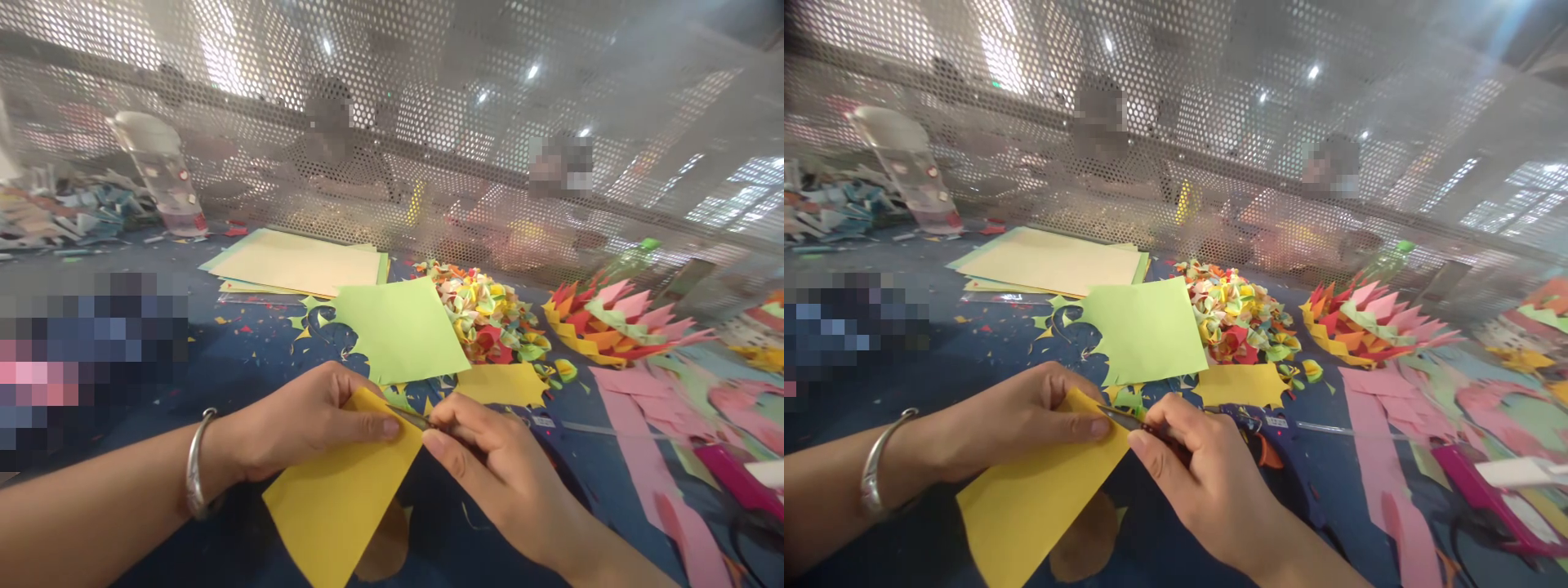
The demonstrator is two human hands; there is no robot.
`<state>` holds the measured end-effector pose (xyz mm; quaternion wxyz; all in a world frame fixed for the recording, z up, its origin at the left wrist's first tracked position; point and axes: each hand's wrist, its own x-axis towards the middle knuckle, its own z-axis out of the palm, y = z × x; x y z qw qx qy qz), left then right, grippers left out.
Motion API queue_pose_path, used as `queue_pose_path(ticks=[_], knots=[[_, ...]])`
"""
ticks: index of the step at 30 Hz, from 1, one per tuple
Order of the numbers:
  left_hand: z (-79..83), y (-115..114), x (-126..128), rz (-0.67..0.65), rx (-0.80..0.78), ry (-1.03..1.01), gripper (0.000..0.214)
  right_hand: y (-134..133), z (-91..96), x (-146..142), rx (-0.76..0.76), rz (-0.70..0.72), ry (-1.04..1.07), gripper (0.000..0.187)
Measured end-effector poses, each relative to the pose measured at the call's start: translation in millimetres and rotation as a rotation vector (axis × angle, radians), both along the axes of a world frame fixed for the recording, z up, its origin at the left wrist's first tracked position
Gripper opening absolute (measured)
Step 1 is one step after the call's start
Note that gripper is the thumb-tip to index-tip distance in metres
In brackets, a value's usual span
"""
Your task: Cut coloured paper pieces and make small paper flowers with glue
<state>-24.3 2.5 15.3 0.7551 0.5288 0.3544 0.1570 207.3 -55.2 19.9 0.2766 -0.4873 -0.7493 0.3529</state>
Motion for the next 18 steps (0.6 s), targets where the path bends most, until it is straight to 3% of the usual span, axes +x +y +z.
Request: queue_pose_path(ticks=[5, 18], knots=[[-2.0, -0.8, -3.4, 0.082, -0.057, -0.047, 0.029, 1.4, -0.8, 1.5, 0.008, -0.023, -0.005, 0.03], [-5.7, -1.1, -2.4, 0.059, -0.145, -0.107, 0.027, 0.3, -1.7, 1.6, 0.006, -0.019, 0.003, 0.029]])
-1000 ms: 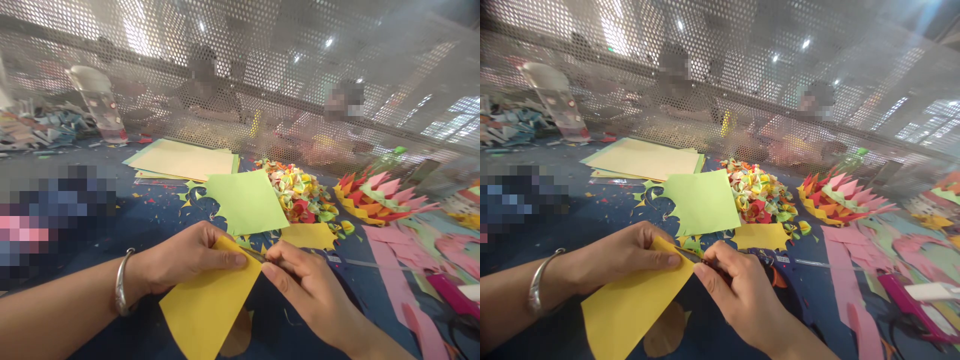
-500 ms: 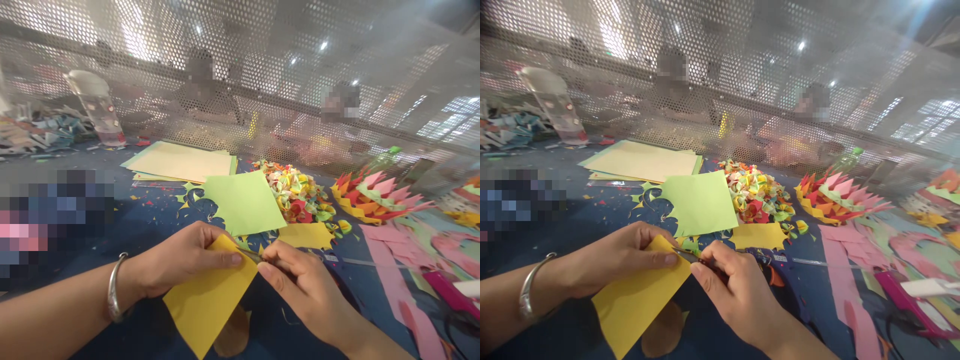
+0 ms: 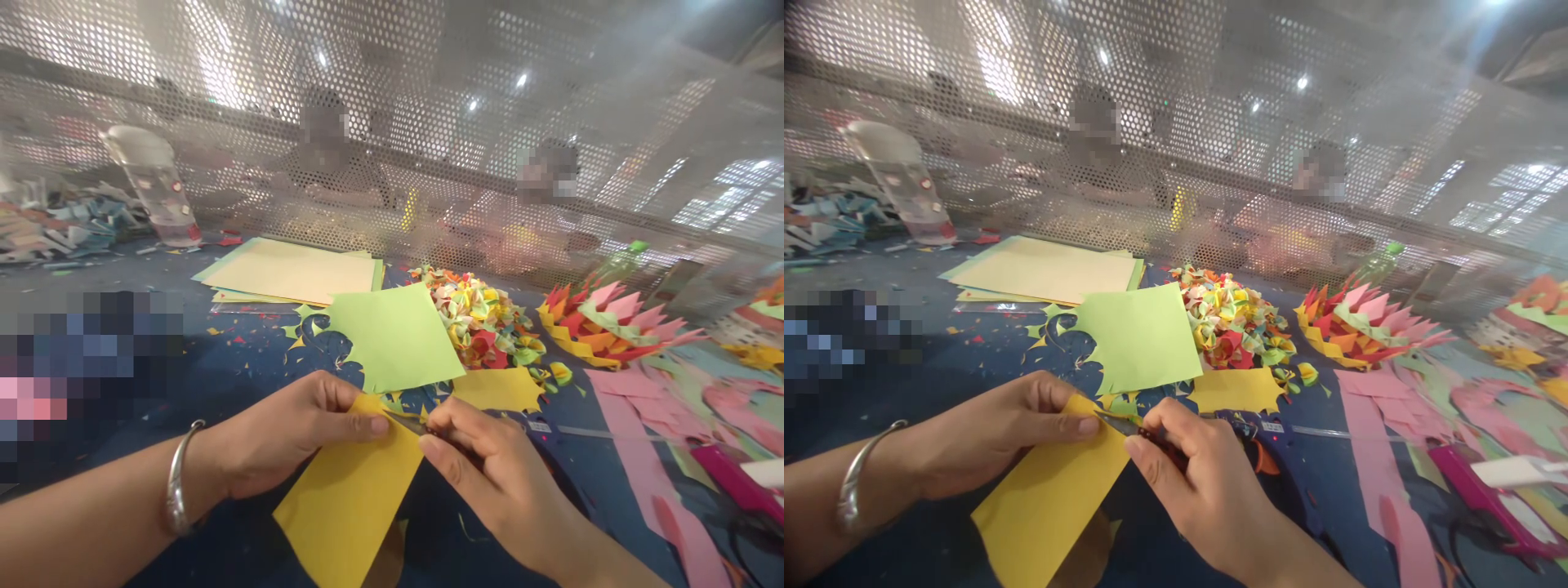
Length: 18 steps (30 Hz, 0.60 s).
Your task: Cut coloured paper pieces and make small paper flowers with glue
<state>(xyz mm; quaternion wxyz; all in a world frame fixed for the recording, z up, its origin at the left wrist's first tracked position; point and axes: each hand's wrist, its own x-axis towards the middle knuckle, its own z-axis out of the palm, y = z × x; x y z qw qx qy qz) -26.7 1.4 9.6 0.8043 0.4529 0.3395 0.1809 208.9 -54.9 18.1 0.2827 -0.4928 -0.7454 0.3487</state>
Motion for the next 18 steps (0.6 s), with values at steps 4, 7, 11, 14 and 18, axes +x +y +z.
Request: queue_pose_path(ticks=[4, 7, 11, 14, 18], knots=[[-0.3, -0.3, 1.7, -0.003, -0.027, -0.024, 0.025, -1.2, -1.5, 1.5, -0.001, -0.003, -0.009, 0.028], [-0.1, 0.0, 2.2, -0.013, -0.023, -0.046, 0.024, -0.9, -3.5, 2.2, -0.004, -0.001, -0.011, 0.029], [-0.6, 0.0, 1.9, -0.006, -0.006, -0.034, 0.023, 0.5, -4.3, 0.9, 0.017, -0.002, -0.022, 0.03], [-1.2, 0.3, 1.3, -0.015, 0.022, -0.015, 0.025, 0.7, -3.3, -0.4, 0.028, -0.007, -0.029, 0.031], [-1.5, 0.6, 0.3, -0.025, 0.047, 0.001, 0.027, 0.6, -2.9, -0.2, 0.036, -0.005, -0.03, 0.029]])
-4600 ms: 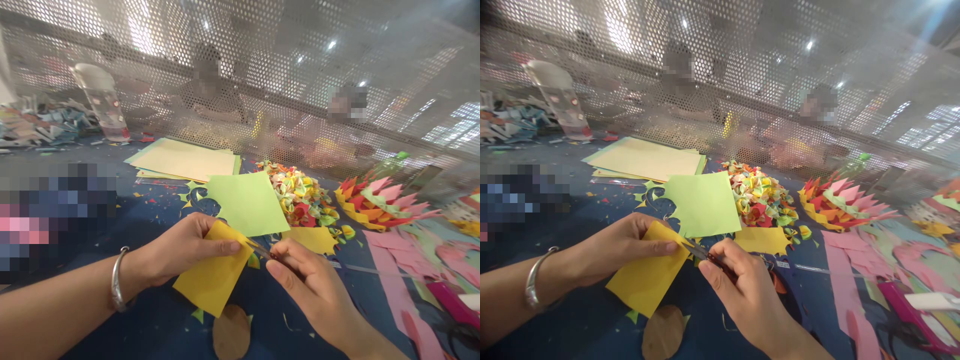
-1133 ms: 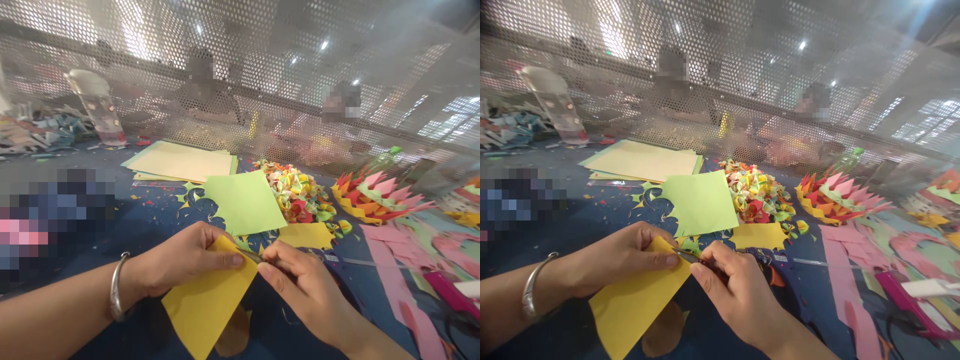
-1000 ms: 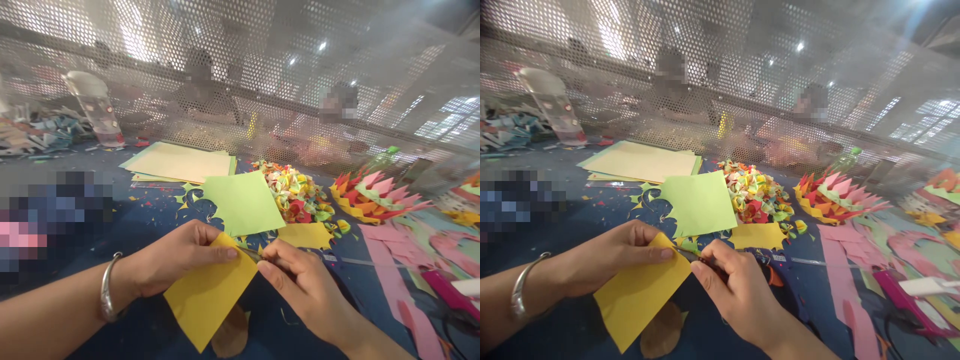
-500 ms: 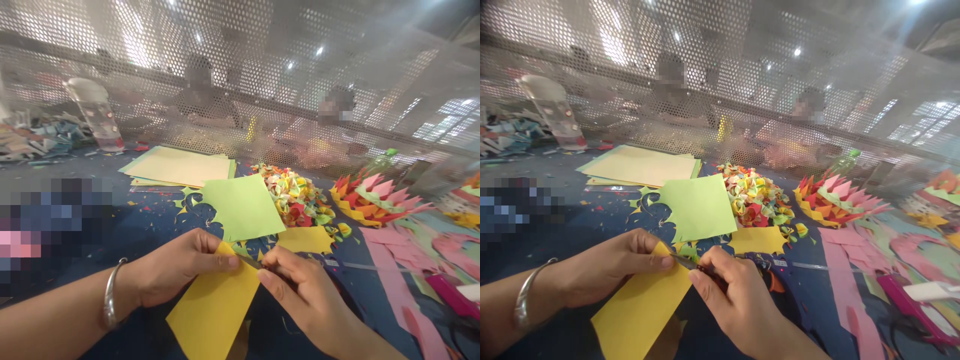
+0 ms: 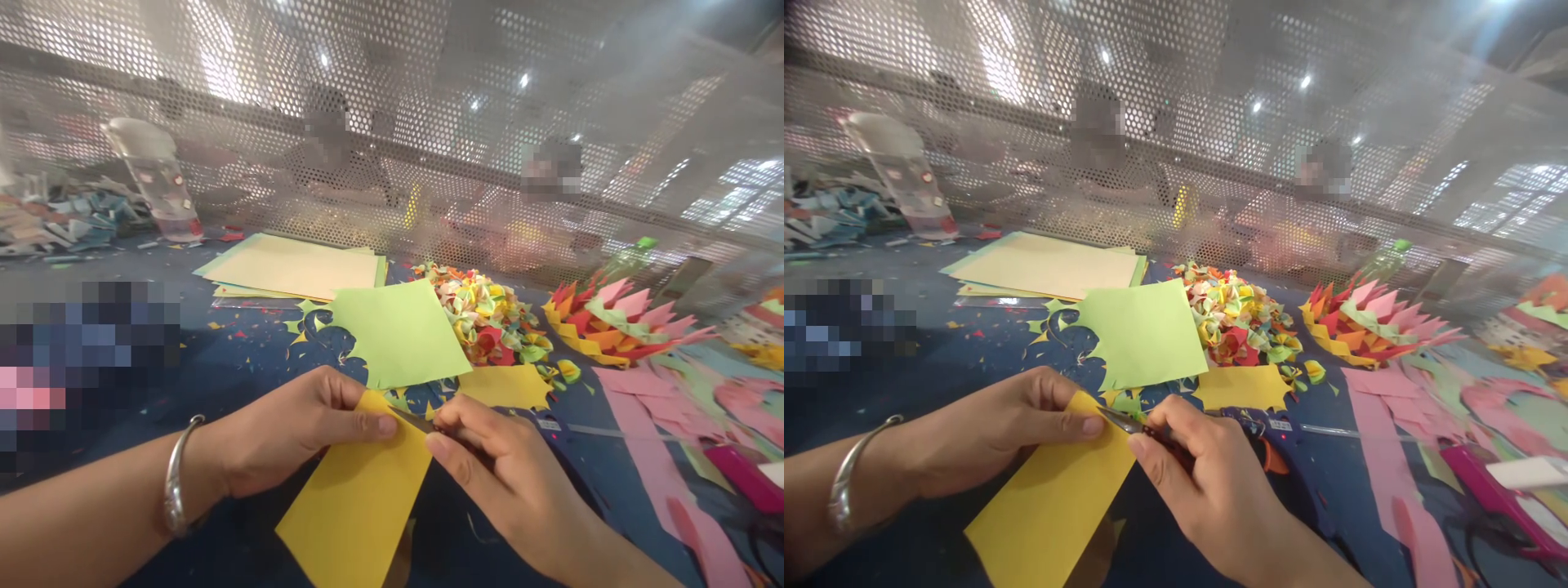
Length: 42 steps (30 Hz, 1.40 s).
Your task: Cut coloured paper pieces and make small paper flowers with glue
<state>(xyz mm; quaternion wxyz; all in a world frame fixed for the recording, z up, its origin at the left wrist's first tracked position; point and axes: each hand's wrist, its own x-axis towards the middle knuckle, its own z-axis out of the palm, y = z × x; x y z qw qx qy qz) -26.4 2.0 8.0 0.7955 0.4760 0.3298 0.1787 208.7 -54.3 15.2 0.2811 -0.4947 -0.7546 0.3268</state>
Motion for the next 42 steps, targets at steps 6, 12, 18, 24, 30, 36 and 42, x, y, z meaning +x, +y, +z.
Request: queue_pose_path(ticks=[6, 12, 18, 24, 30, 36, 42], knots=[[0.4, -0.8, 1.4, 0.003, -0.003, 0.011, 0.025, -0.2, -1.5, 1.0, 0.011, 0.0, -0.008, 0.028], [2.7, -1.7, 2.6, 0.014, -0.014, 0.021, 0.023, 0.3, -2.6, 0.3, 0.04, -0.007, -0.009, 0.027], [0.0, -1.9, 1.5, 0.053, -0.032, -0.011, 0.022, 0.3, -3.6, 0.5, 0.043, -0.024, -0.033, 0.028], [3.0, -4.2, 4.1, 0.065, -0.042, -0.006, 0.021, 1.3, -4.5, -1.2, 0.043, -0.043, -0.043, 0.03], [-0.3, -4.2, 5.7, 0.053, -0.047, -0.018, 0.022, 1.2, -4.9, -0.3, 0.024, -0.03, -0.038, 0.03], [-2.4, -3.2, 3.7, 0.031, -0.033, -0.012, 0.023, 0.1, -5.6, 0.0, 0.022, -0.035, -0.039, 0.03], [-1.4, -4.3, 3.5, 0.014, -0.041, -0.012, 0.021, 0.3, -4.2, -1.1, 0.053, -0.025, -0.036, 0.029]])
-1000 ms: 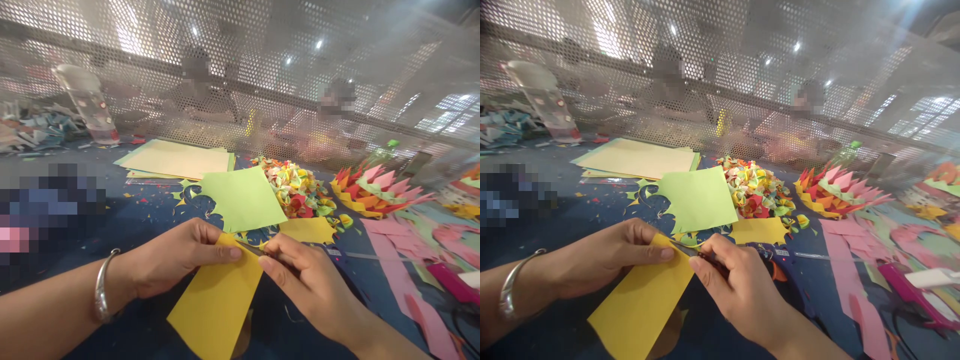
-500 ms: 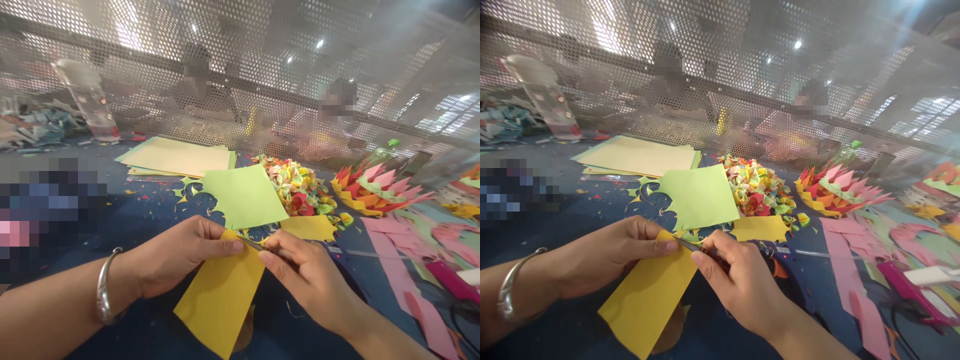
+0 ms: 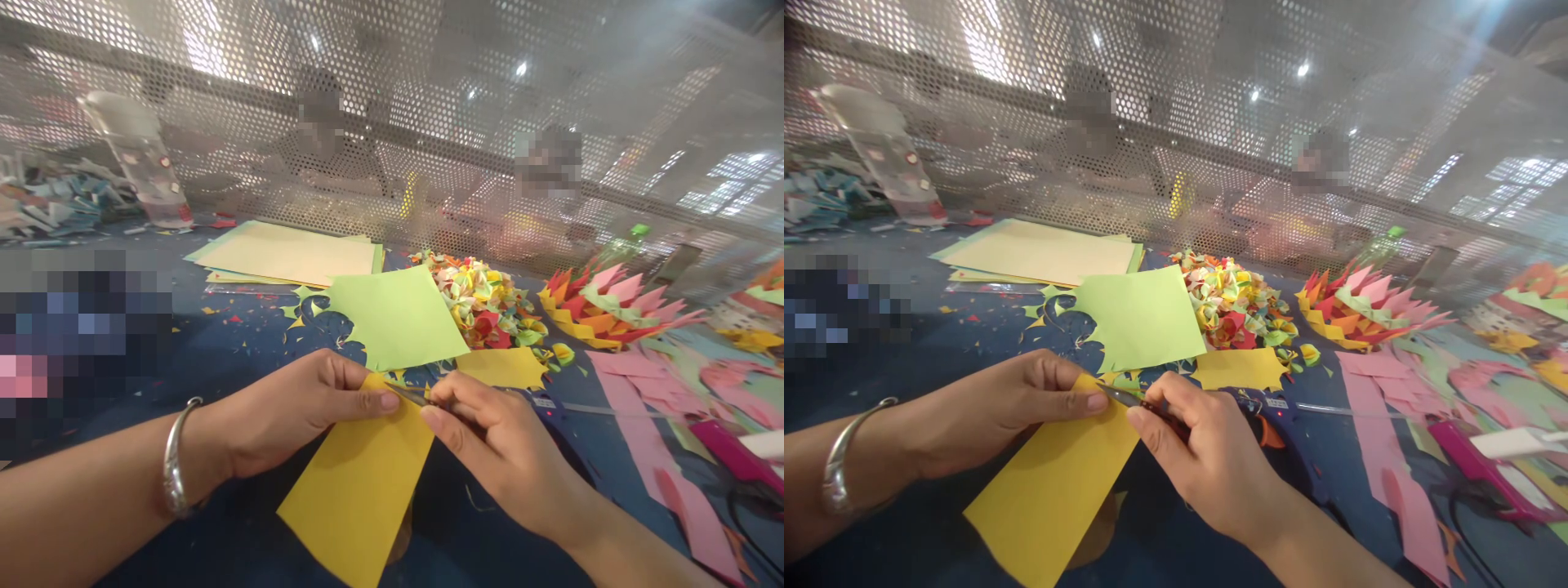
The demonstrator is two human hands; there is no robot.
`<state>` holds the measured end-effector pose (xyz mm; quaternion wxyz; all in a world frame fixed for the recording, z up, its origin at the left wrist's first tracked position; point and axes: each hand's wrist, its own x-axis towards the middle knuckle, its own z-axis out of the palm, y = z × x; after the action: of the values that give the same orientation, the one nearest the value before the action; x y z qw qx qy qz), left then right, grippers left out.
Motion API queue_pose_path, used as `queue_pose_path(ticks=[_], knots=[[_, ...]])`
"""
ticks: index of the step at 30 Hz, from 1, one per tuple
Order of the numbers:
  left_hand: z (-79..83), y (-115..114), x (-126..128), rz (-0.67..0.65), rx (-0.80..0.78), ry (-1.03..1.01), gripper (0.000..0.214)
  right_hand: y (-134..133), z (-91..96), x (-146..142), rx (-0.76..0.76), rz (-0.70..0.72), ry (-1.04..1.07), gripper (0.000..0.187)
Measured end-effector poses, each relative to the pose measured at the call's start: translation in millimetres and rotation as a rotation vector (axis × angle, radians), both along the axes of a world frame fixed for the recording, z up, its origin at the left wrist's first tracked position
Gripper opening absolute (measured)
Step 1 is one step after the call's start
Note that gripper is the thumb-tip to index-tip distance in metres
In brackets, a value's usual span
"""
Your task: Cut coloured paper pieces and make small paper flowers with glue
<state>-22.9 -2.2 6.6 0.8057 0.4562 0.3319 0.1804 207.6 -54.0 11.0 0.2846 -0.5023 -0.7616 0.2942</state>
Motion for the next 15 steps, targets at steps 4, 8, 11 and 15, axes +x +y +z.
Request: queue_pose_path(ticks=[4, 8, 11, 15], knots=[[1.0, -0.1, 1.4, 0.0, 0.003, 0.011, 0.022, -0.4, 0.0, 0.4, 0.012, -0.003, -0.016, 0.028], [2.8, -0.6, 1.8, 0.0, -0.005, 0.032, 0.023, -1.3, -1.0, 0.8, -0.001, -0.004, -0.003, 0.027], [4.5, -0.2, 1.1, -0.01, -0.017, 0.055, 0.023, -2.2, -0.8, 0.8, 0.012, 0.0, 0.003, 0.028], [5.6, 0.9, 0.3, -0.018, -0.005, 0.071, 0.022, -3.1, -0.2, 0.3, 0.012, -0.007, 0.002, 0.029]])
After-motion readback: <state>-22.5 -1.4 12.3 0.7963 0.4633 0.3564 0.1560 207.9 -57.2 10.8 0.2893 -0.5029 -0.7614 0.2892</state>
